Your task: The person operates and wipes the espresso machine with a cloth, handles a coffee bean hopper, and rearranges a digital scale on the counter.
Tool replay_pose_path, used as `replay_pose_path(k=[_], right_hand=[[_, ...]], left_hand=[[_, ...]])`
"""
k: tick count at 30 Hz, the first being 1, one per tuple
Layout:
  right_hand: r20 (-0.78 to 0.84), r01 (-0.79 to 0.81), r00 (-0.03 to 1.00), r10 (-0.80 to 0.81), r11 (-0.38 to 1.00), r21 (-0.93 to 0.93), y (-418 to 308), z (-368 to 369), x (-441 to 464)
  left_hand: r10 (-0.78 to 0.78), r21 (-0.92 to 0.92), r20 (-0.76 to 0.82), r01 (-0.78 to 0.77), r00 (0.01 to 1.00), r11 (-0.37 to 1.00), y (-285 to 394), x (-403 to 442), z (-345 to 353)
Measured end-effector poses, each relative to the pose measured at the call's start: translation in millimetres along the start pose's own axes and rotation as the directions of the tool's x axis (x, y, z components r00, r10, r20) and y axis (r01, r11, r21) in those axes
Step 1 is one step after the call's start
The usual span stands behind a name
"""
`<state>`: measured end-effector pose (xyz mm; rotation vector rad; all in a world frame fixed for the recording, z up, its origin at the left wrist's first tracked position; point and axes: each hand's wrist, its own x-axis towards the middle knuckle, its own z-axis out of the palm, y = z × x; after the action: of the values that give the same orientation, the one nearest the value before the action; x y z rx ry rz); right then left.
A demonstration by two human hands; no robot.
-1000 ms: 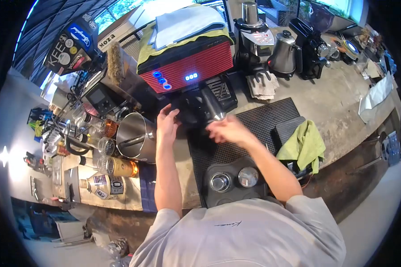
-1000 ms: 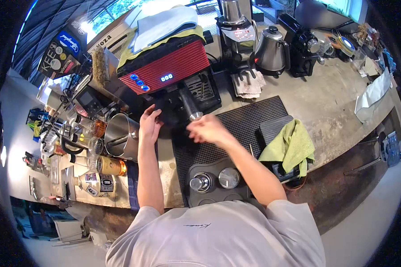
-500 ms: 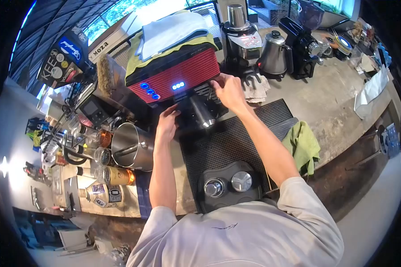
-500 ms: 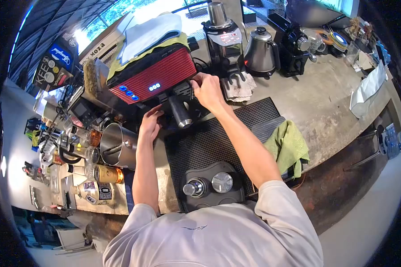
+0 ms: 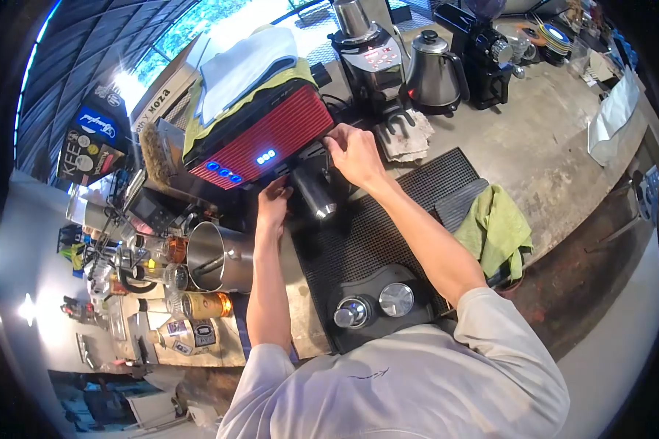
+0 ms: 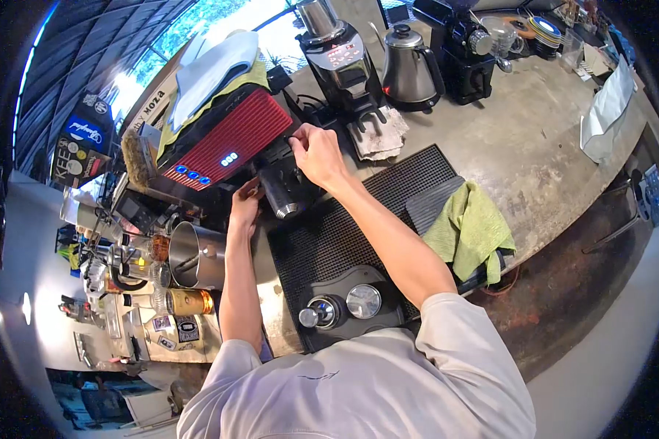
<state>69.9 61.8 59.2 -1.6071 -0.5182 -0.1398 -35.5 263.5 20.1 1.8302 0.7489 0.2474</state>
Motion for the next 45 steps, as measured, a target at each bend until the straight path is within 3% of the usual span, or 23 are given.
replay_pose_path(k=[3, 8, 11, 20, 24, 26, 27, 28, 31, 33, 35, 39, 43, 45], right_hand=[[0.01, -0.012, 1.0, 0.011, 1.0, 0.023, 0, 0, 0], [0.014, 0.029, 0.999, -0.029, 1.0, 0.004, 3, -4, 2], [0.028, 0.034, 0.999, -0.034, 0.999, -0.013, -1, -6, 3], [0.074, 0.018, 0.997, -0.016, 1.0, -0.025, 0, -9, 5], [0.093, 0.035, 0.995, -0.032, 0.999, -0.041, 0, -12, 6], [0.101, 0.038, 0.994, -0.034, 0.998, -0.041, 0, -13, 8], [0.105, 0.047, 0.994, -0.041, 0.998, -0.051, 0, -13, 9], [0.109, 0.054, 0.993, -0.047, 0.997, -0.061, -1, -14, 9], [0.119, 0.06, 0.992, -0.051, 0.995, -0.08, 0, -16, 10], [0.142, 0.061, 0.989, -0.047, 0.994, -0.096, 0, -16, 10], [0.14, 0.058, 0.989, -0.047, 0.995, -0.08, 0, -16, 13], [0.146, 0.051, 0.988, -0.042, 0.997, -0.061, 0, -13, 9], [0.141, 0.044, 0.99, -0.031, 0.995, -0.089, -3, -18, 13], [0.155, 0.018, 0.988, -0.001, 0.994, -0.107, -6, -17, 12]], left_hand=[[0.247, -0.109, 0.026, -0.243, 0.969, 0.964, -37, 34, 2], [0.144, -0.1, 0.048, -0.139, 0.988, 0.985, -13, 23, 9], [0.094, 0.016, 0.039, -0.095, 0.995, 0.995, -2, 6, 0], [0.12, 0.064, 0.159, -0.132, 0.98, 0.989, -11, 29, 1], [0.234, 0.29, 0.277, -0.314, 0.932, 0.904, -14, 57, -1], [0.471, 0.653, 0.192, -0.47, 0.861, 0.593, -10, 56, 7], [0.581, 0.795, 0.189, -0.471, 0.792, 0.383, -10, 55, 11], [0.58, 0.795, 0.188, -0.47, 0.793, 0.384, -13, 50, 13], [0.734, 0.82, -0.085, -0.371, 0.674, 0.435, -29, 19, 19], [0.606, 0.81, -0.108, -0.284, 0.788, 0.514, 8, -39, 34], [0.692, 0.808, -0.131, -0.328, 0.71, 0.489, 6, -69, 52], [0.789, 0.813, -0.057, -0.43, 0.612, 0.393, 0, -74, 65], [0.796, 0.851, 0.057, -0.446, 0.602, 0.277, -5, -52, 47], [0.785, 0.851, 0.051, -0.439, 0.617, 0.289, -6, -54, 49]])
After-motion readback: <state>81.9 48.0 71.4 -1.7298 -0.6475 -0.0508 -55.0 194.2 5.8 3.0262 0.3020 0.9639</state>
